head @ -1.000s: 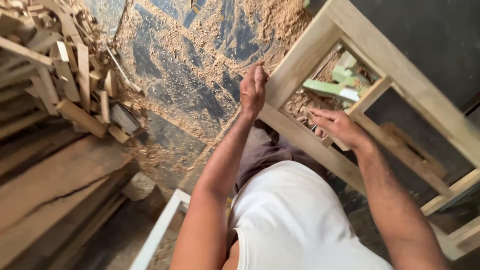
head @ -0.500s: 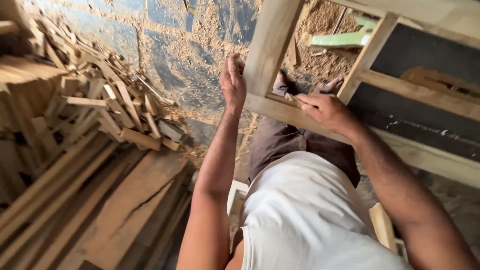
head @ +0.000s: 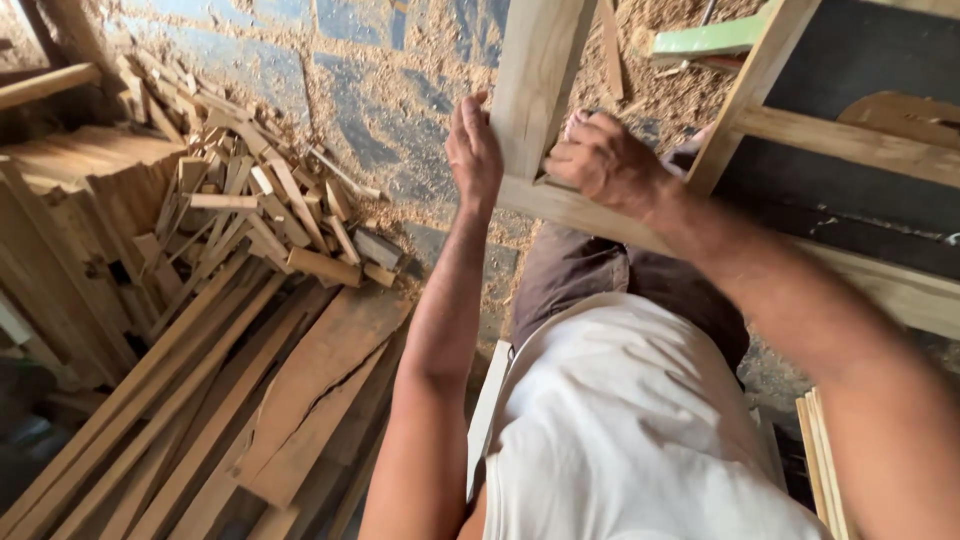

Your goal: The person fits wooden slats into a frame, sands the joints with a block, and trims the edges on a table saw. They then apply a substance to a board with a tool, sand the frame edges, and carry it across the workshop.

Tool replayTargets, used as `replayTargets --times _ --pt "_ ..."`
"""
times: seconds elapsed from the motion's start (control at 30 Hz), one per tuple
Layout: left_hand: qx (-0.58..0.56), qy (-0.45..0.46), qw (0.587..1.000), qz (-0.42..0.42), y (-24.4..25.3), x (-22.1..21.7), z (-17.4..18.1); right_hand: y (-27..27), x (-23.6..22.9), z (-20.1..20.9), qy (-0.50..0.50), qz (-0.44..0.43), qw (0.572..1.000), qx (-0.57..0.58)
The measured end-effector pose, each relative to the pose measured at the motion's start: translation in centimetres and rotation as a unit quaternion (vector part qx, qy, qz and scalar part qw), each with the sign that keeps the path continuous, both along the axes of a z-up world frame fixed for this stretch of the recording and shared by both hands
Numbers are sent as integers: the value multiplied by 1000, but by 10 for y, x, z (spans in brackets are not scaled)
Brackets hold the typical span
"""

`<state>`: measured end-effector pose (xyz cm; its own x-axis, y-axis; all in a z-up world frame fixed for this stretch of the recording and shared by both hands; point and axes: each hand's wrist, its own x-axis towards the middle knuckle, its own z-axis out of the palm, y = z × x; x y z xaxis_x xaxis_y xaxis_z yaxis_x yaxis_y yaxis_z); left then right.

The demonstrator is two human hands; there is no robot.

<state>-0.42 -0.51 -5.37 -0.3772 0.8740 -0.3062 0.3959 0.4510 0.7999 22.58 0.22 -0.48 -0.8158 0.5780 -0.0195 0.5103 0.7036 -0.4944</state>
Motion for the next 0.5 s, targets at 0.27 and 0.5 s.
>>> replayTargets --times 0.27,0.5 --pt "-21 19 1000 9 -2 2 4 7 5 -15 43 15 996 74" --pt "-18 28 999 12 -3 2 8 17 16 -15 86 69 988 109"
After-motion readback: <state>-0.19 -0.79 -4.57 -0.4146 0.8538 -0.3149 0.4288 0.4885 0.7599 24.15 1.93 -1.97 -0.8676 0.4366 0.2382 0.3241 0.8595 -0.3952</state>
